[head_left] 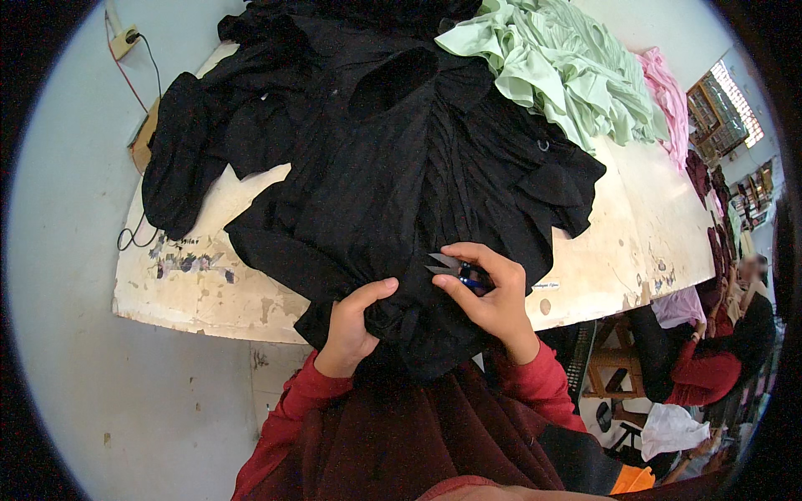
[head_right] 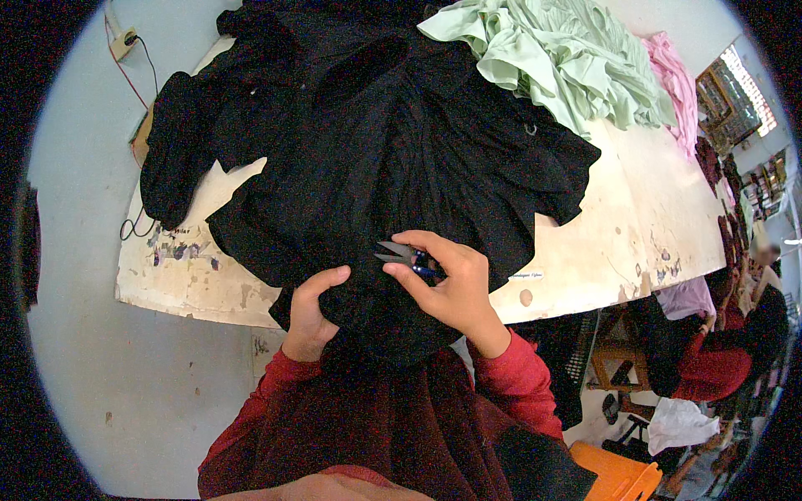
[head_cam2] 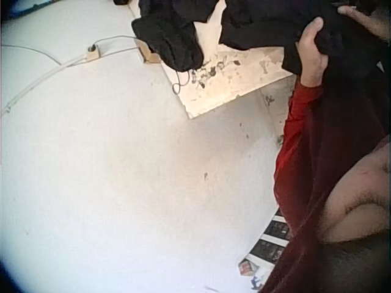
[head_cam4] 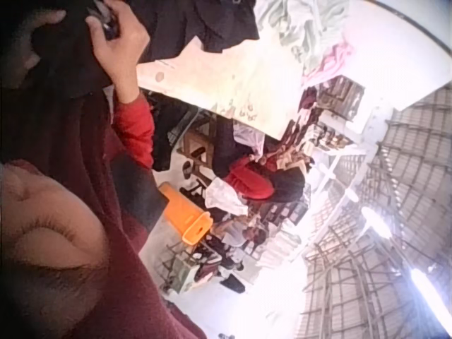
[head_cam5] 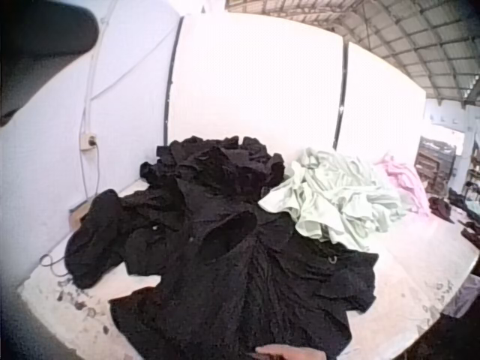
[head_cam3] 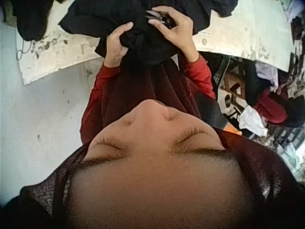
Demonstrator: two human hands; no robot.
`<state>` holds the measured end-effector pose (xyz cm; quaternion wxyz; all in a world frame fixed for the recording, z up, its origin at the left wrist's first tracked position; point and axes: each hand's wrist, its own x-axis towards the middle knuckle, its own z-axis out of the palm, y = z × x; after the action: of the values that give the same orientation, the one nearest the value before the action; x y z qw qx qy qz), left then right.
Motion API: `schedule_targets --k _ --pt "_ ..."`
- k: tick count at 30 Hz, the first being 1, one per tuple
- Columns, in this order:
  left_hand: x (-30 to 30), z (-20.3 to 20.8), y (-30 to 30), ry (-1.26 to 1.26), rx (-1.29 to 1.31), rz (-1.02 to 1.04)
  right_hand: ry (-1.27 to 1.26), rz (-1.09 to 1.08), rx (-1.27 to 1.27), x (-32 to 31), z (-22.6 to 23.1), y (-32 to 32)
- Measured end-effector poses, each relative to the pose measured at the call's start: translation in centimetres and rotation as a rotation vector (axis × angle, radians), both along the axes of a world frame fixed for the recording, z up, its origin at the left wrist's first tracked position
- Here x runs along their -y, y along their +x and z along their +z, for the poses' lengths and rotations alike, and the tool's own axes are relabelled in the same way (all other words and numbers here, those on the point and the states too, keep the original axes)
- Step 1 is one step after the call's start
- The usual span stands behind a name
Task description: The person uses a seam ripper to cut loose threads on a black garment laid on a table. The garment is repeatedly repositioned to access different areas while the person works methodically along seams and edges.
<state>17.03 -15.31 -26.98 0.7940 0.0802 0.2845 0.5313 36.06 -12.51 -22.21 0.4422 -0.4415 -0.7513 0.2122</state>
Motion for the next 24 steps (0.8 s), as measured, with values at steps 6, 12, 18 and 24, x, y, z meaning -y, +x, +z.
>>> schedule_targets --k 6,12,18,24 --pt "-0.1 0.0 -0.3 0.013 0.117 -0.092 0.120 0.061 0.056 -0.8 0.1 -0.5" --pt "-0.1 -0.4 -0.4 0.021 0.147 -0.111 0.162 0.054 0.102 -1.0 0.4 -0.7" --pt "0.1 -0.3 -0.5 0.012 0.138 -0.112 0.146 0.065 0.084 -0.9 0.3 -0.6" --pt "0.1 -0.2 -0.4 0.014 0.103 -0.089 0.044 0.045 -0.026 -0.8 -0.3 -0.2"
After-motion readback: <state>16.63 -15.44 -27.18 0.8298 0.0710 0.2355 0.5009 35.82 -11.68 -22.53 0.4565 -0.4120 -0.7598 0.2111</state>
